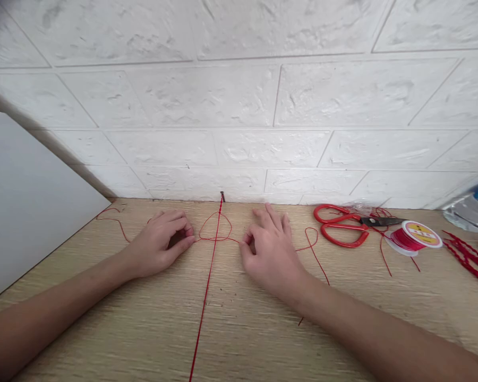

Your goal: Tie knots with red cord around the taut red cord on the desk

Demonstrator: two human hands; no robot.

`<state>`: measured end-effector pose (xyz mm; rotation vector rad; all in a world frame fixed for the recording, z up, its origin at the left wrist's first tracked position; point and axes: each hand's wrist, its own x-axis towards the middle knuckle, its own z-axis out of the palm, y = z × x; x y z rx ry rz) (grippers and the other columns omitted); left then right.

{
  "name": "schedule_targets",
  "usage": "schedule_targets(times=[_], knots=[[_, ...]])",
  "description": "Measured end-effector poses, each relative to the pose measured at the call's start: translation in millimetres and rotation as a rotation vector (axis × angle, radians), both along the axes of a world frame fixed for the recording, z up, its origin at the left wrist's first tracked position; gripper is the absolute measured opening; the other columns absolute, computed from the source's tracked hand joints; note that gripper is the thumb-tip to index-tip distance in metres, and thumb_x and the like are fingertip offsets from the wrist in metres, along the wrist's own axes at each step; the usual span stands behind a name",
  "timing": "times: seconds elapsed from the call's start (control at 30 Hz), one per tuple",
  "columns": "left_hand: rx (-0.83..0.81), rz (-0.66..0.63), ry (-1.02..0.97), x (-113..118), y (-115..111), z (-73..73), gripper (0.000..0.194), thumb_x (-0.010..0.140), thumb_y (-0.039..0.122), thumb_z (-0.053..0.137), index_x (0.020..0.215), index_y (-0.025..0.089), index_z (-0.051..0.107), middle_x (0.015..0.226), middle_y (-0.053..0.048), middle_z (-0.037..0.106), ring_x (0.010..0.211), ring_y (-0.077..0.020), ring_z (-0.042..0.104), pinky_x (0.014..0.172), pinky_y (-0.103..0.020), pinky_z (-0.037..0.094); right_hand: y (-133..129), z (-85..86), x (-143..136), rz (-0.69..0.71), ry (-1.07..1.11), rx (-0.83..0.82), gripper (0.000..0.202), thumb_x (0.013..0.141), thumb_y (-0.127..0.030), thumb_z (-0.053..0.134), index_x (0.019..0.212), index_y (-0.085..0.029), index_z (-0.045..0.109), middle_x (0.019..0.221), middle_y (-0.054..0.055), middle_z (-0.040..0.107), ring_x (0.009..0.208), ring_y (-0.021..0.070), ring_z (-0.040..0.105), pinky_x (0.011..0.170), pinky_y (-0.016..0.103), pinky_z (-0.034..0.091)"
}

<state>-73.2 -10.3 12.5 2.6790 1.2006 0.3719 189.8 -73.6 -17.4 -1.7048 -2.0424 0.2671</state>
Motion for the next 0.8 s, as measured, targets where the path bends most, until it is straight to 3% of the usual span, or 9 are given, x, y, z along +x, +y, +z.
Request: schedule_targets(times=[0.13,0.23,0.43,0.6,0.8], knots=[[0.02,-0.044,-0.011,0.5,-4.2,2.7,0.02,0.095,0.034,0.05,0.084,0.018,0.057,0.089,-0.003,0.061,0.084,-0.02,0.054,0.078,-0.038,0.035,-1.3,1.1,-0.6,0.024,-0.004,0.045,0.007,0.087,-0.028,0.057,0.085,-0.022,0.059,0.148,0.012,0.048,0.152,0.0338,0.02,0.118,0.065,0.018],[0.071,-0.078,-0.008,3.5,-8.2,2.8,0.02,0.096,0.035,0.05,0.088,0.018,0.058,0.09,-0.004,0.061,0.084,-0.0199,0.053,0.079,-0.038,0.035,0.6,-1.9,-0.2,0.053,0.038,0.051,0.013,0.092,-0.035,0.055,0.095,-0.023,0.06,0.147,0.011,0.049,0.151,0.0338,0.021,0.117,0.067,0.019],[0.064,-0.083,0.018,4.9,-8.3,-0.9,0.02,0.098,0.03,0.044,0.086,0.018,0.056,0.088,-0.004,0.06,0.082,-0.0196,0.054,0.077,-0.037,0.035,3.8,-6.6,1.4,0.039,0.078,0.022,0.012,0.092,-0.029,0.056,0.083,-0.023,0.062,0.146,0.009,0.051,0.151,0.0338,0.022,0.116,0.07,0.017],[0.122,0.001,0.024,1.2,-7.4,-0.8,0.014,0.087,0.022,0.05,0.073,0.018,0.051,0.077,-0.003,0.058,0.073,-0.019,0.052,0.072,-0.037,0.033,2.1,-3.5,1.2,-0.058,0.05,0.048,0.015,0.088,-0.026,0.057,0.073,-0.022,0.06,0.141,0.01,0.055,0.148,0.0342,0.028,0.117,0.067,0.016],[0.108,0.004,-0.025,4.4,-9.8,0.5,0.017,0.093,0.034,0.052,0.088,0.019,0.057,0.088,-0.003,0.063,0.084,-0.0211,0.055,0.077,-0.037,0.036,4.3,-4.3,1.2,0.02,0.076,0.051,0.015,0.091,-0.039,0.059,0.096,-0.025,0.062,0.145,0.01,0.05,0.15,0.0337,0.023,0.117,0.068,0.017]])
